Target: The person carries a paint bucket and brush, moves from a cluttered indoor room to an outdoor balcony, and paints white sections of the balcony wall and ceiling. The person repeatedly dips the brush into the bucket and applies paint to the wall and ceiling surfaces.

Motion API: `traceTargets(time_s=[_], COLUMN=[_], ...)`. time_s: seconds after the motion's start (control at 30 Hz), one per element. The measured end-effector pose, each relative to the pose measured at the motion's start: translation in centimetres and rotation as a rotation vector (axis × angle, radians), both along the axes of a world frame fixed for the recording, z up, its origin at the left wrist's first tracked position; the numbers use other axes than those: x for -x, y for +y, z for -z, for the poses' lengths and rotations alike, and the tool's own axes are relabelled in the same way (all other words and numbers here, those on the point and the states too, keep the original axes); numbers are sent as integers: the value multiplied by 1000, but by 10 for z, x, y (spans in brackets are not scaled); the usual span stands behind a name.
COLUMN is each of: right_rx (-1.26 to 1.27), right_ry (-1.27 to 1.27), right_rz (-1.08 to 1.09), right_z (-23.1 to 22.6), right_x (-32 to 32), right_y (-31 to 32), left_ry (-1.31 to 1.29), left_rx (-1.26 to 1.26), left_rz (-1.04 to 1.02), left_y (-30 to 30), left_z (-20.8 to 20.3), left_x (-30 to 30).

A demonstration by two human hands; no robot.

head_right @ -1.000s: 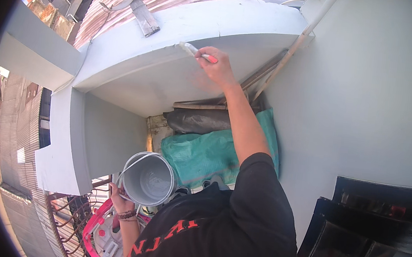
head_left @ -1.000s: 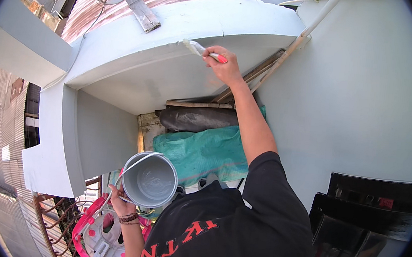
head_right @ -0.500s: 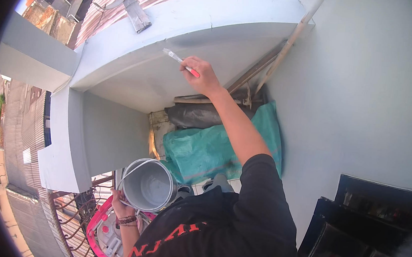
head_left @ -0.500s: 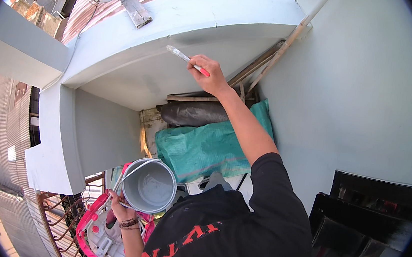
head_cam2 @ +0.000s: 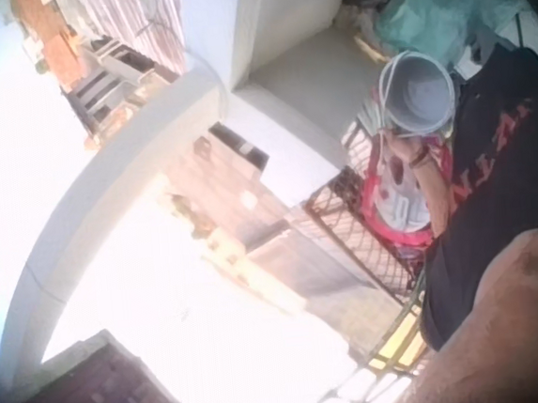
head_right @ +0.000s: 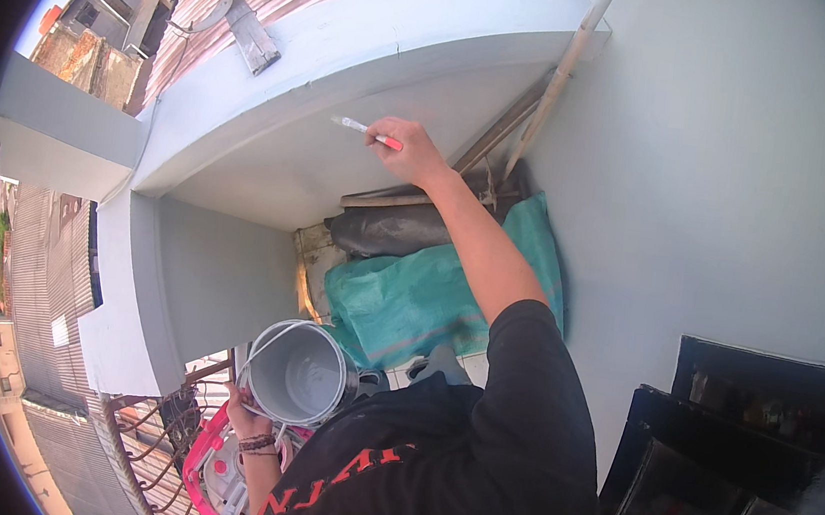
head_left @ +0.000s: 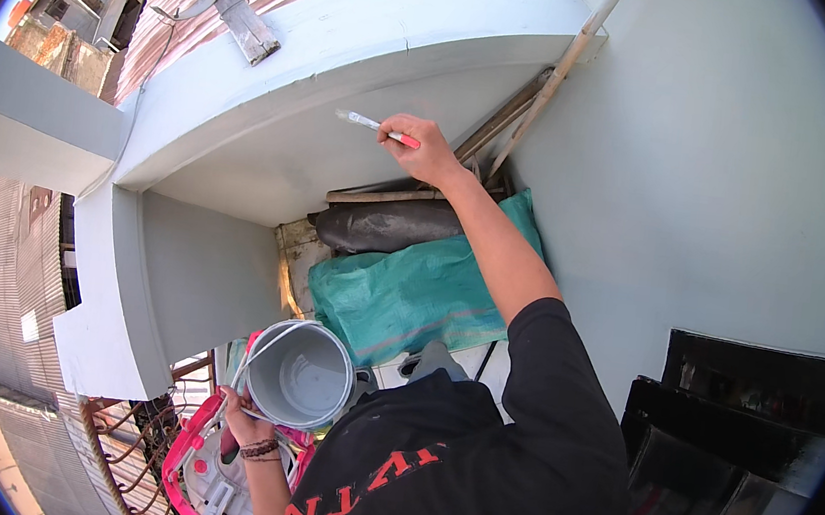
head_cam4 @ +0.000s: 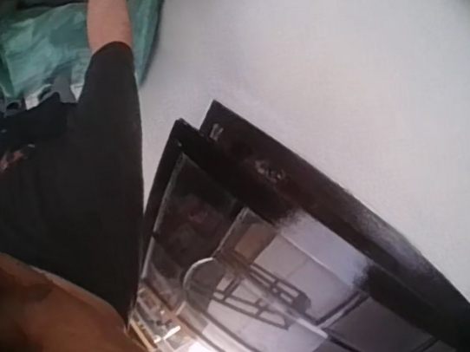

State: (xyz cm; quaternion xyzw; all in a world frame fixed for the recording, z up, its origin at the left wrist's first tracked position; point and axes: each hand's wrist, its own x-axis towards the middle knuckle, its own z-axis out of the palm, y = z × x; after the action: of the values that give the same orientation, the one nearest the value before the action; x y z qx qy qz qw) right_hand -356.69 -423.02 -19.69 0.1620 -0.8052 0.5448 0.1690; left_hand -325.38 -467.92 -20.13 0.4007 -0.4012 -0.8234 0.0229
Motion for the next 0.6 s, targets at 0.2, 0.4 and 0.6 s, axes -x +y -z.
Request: traceTargets(time_s=[0.2,0.4,0.6], right_rx=[351,56,212], right_ry=[90,309,-133], right_rz=[791,852,79], right_z=[17,3,6], right_x=[26,28,-48], right_y=[124,59,-62], left_ry=[-8,-110,-72], left_rx=[102,149,126], left_rz=[-53,-103,3], left_y=[8,19,29], left_z=[-8,-9,-14], left_x=[7,11,15])
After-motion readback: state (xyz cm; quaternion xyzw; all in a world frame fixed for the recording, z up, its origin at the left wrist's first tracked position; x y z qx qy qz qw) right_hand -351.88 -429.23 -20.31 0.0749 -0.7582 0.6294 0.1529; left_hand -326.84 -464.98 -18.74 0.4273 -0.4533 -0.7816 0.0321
